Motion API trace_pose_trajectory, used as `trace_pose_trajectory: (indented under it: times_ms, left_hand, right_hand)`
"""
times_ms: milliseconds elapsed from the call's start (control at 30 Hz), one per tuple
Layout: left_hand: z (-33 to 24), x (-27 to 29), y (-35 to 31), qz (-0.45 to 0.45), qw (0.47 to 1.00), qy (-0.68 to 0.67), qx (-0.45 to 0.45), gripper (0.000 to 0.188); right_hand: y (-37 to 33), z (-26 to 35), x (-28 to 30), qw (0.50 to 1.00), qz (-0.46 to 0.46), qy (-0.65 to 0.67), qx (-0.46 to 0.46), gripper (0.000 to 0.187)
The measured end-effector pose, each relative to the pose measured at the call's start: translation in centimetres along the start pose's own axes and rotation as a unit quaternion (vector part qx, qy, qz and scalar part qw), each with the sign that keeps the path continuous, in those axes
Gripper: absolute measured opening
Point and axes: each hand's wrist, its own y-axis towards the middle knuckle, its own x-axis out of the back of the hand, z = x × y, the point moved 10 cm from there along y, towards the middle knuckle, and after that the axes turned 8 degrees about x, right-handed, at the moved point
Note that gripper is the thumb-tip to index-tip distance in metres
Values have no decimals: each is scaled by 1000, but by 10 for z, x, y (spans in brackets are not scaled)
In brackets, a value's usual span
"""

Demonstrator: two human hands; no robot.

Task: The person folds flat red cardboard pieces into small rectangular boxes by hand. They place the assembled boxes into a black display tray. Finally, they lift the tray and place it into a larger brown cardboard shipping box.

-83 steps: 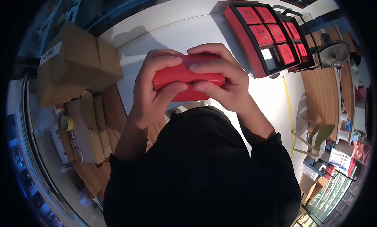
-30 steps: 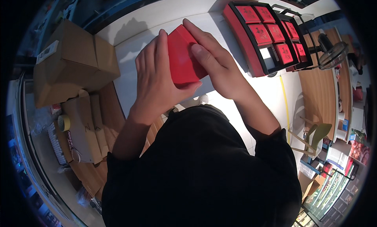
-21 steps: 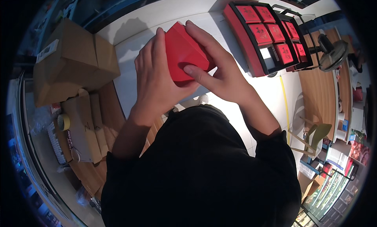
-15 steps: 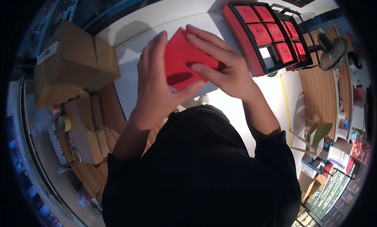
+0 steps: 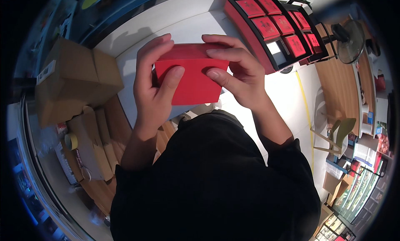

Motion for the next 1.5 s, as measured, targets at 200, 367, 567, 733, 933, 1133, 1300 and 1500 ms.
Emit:
trace_pose_trajectory:
  times_ms: [200, 367, 567, 733, 933, 1133, 1300, 1500]
  left_hand:
    - [8, -2, -1, 16, 996, -83, -20, 32]
    - [20, -9, -6, -55, 992, 109, -23, 51]
    - [56, -44, -22, -5, 944, -297, 144, 59]
    - [83, -64, -24, -39, 870, -418, 259, 52]
    - [82, -142, -17, 19, 844, -452, 287, 52]
    - [64, -231, 6, 168, 890, -252, 340, 48]
    - [46, -275, 32, 38, 886, -365, 282, 43]
    - [15, -344, -14, 49, 993, -105, -25, 69]
  right_hand:
    - [-6, 1, 4, 993, -70, 78, -45, 63]
    - [-19, 20, 17, 961, -118, -247, 28, 70]
    - [-40, 21, -23, 962, -35, -270, 35, 82]
    - [-58, 21, 27, 945, -74, -316, -45, 99]
    - [-79, 14, 85, 960, -66, -260, -83, 101]
    - [-90, 24, 191, 965, 64, -253, -26, 102]
    - [-114, 36, 294, 940, -170, -288, -65, 100]
    - [-149, -3, 262, 906, -305, 192, -222, 91]
